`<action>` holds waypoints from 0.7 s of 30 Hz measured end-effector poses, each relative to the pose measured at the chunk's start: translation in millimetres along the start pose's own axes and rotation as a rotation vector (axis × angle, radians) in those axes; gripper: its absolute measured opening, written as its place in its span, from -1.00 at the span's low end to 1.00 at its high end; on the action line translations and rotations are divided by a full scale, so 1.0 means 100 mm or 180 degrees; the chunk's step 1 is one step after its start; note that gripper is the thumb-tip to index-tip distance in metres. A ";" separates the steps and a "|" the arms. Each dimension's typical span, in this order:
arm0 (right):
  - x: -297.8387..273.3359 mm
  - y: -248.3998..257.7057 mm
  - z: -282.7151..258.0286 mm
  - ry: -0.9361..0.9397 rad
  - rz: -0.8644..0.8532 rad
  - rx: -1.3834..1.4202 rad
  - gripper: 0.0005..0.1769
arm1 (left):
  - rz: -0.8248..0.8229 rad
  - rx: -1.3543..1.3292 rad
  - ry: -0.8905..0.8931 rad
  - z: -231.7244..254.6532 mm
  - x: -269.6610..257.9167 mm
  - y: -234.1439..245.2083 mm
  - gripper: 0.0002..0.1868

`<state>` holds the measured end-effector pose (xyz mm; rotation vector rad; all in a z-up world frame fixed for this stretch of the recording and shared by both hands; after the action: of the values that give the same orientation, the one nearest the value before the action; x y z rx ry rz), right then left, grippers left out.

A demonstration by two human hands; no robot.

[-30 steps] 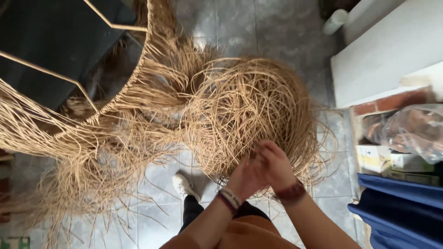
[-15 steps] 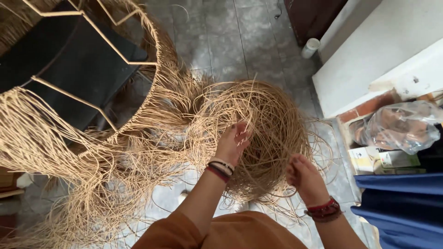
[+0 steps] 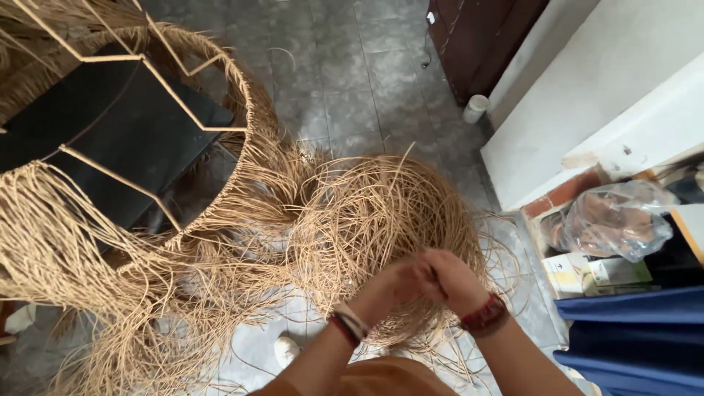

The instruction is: Weaving straw fibers onto a circular frame to create a decorative furniture item

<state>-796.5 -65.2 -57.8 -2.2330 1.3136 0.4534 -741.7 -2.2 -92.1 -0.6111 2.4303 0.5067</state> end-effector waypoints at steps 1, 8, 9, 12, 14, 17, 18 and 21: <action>-0.12 0.07 0.08 -0.0011 0.0040 -0.0173 -0.49 | -0.1117 0.2814 -0.0902 0.06 -0.20 -0.32 -0.54; -0.65 0.77 0.58 0.0297 0.0563 0.0251 -0.48 | -0.2059 0.4058 -0.3142 0.17 -0.49 -1.20 -0.74; -0.64 0.70 0.44 0.0278 0.0566 0.0257 -0.48 | -0.2036 0.4053 -0.3145 0.05 -0.64 -1.01 -0.74; -0.51 0.67 0.37 -0.0352 0.1042 0.0124 -0.42 | -0.1717 0.6226 -0.3996 -0.16 -0.74 -0.54 -0.56; -0.21 0.63 0.48 -0.0312 0.0890 0.0547 -0.58 | -0.2695 0.8346 -0.4055 -0.10 -0.31 -0.17 -0.69; 0.17 0.36 0.32 -0.0573 0.0424 0.0490 -0.50 | -0.2498 0.9710 -0.4218 0.30 0.27 0.18 -0.75; 0.28 0.40 0.34 -0.0579 0.0429 0.0497 -0.50 | -0.2489 0.9716 -0.4203 0.37 0.25 0.17 -0.75; 0.43 0.32 0.19 -0.0411 0.0246 0.0712 -0.45 | -0.1804 1.0595 -0.2957 0.54 0.28 0.17 -0.80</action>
<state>-804.7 -98.2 -103.6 -1.9433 1.3176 0.4470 -747.1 28.9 -147.0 -0.9608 0.4348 3.8905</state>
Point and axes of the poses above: each hand's wrist, its own x-axis towards the middle knuckle, its own y-axis out of the back of the hand, z = x × y, the point moved 8 cm from there along x, towards the middle knuckle, and after that the axes turned 3 degrees about z, right-handed, at the moved point
